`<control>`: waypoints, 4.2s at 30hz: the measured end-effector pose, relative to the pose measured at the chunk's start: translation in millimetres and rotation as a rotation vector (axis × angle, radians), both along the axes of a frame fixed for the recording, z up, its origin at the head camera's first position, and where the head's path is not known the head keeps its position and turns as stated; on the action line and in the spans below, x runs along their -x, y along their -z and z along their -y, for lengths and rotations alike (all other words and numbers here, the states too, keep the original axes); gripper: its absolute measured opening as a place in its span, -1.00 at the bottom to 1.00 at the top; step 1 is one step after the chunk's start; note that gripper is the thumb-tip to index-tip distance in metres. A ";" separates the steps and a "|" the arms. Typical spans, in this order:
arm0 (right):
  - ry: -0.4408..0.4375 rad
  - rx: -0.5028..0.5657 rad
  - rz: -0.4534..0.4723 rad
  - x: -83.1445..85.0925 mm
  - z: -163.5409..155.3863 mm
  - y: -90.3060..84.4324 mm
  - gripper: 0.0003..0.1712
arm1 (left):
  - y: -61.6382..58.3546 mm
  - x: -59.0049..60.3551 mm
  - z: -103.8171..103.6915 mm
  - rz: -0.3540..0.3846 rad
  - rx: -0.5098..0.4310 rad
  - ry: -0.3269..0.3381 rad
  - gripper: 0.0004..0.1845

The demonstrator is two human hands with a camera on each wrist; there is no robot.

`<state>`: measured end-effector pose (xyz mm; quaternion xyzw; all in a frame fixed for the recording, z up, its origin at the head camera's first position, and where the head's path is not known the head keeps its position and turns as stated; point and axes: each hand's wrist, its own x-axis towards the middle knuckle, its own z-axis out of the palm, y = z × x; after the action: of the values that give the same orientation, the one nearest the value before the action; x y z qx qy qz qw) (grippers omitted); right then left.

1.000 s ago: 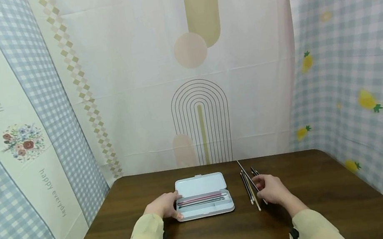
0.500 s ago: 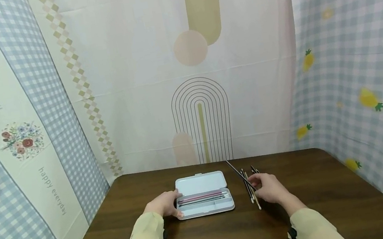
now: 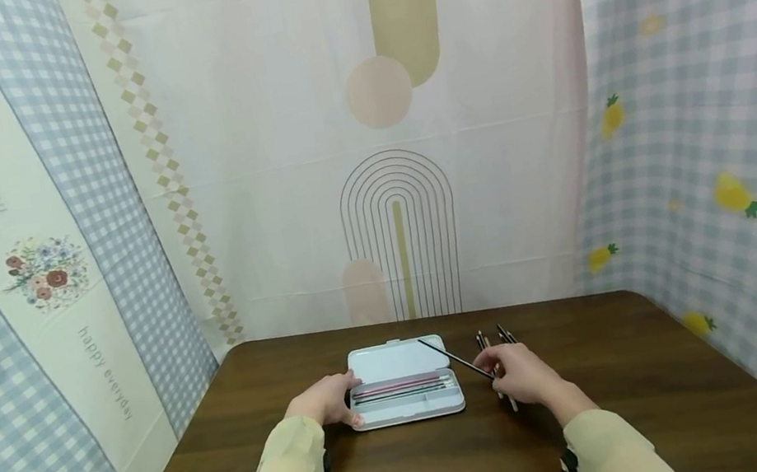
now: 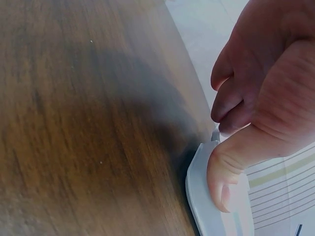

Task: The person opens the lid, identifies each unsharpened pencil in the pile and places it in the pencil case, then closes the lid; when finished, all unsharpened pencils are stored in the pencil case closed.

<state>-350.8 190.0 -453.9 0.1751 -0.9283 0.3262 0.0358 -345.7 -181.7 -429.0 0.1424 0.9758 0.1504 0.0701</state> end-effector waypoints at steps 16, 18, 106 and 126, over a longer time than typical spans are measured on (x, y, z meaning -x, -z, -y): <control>-0.026 -0.040 -0.036 1.1 5.1 -2.8 -0.55 | -1.7 -3.8 1.7 -0.006 0.000 0.007 -0.19; -0.017 -0.050 -0.036 1.3 5.6 -3.5 -0.55 | -2.0 -4.0 1.7 -0.001 0.000 0.001 -0.19; -0.118 -0.253 -0.129 16.5 108.0 -7.9 -0.66 | -7.7 -3.5 0.3 0.000 0.027 0.011 -0.16; -0.136 -0.225 -0.124 14.3 101.5 -6.2 -0.70 | -3.1 -1.1 -0.2 -0.003 0.022 0.010 -0.15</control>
<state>-365.1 88.5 -447.7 0.2606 -0.9410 0.2100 0.0511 -344.6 -181.6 -425.9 0.1468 0.9768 0.1389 0.0712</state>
